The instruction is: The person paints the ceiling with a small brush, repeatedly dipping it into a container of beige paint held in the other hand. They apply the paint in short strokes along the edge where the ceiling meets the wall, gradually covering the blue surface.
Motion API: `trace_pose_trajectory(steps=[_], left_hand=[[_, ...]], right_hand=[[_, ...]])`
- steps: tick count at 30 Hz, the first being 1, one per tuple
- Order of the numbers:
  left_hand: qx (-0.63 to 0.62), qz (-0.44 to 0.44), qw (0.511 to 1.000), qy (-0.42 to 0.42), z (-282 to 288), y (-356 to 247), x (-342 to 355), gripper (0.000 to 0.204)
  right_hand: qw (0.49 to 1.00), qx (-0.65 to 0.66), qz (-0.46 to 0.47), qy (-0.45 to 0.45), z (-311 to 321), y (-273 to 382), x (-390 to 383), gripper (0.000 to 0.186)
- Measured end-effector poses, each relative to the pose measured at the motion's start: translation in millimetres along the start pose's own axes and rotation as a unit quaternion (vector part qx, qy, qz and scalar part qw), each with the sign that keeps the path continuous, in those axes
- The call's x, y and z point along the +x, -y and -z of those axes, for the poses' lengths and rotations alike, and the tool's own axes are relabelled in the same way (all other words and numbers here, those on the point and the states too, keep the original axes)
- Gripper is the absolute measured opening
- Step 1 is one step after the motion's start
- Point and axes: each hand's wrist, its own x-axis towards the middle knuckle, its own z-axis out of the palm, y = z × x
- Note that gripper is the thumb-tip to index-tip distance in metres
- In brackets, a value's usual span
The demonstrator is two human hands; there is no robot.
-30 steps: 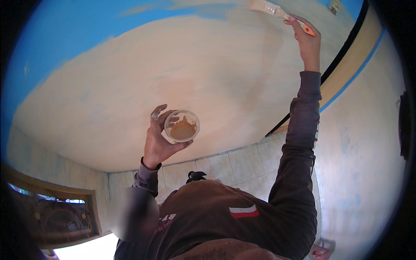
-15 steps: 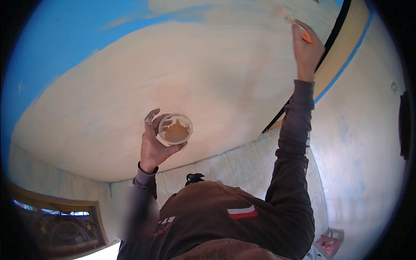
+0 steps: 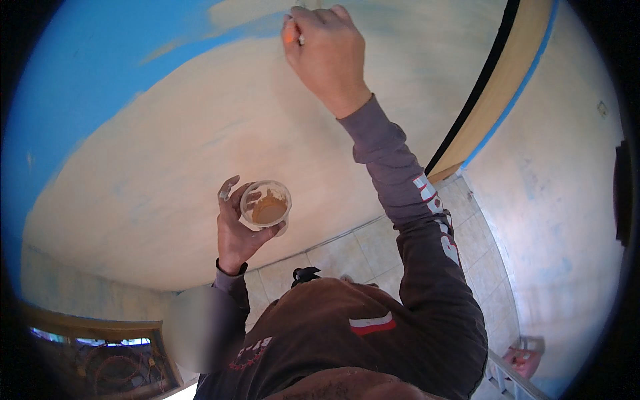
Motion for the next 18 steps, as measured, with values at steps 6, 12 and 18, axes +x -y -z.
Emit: trace_pose_trajectory(steps=[6, 12, 18], left_hand=[[0.003, -0.002, 1.0, -0.006, -0.1, 4.3, -0.7, 0.112], [0.026, 0.003, 1.0, -0.007, -3.3, 5.2, 0.6, 0.112], [0.018, 0.021, 1.0, -0.004, 0.1, 10.4, -2.8, 0.115]], right_hand=[[0.998, 0.026, 0.056, -0.028, -18.2, 44.9, 3.8, 0.018], [0.996, 0.084, 0.042, -0.002, -31.9, 72.2, 2.1, 0.014], [0.975, 0.204, -0.014, -0.09, -0.9, 18.3, 2.1, 0.014]])
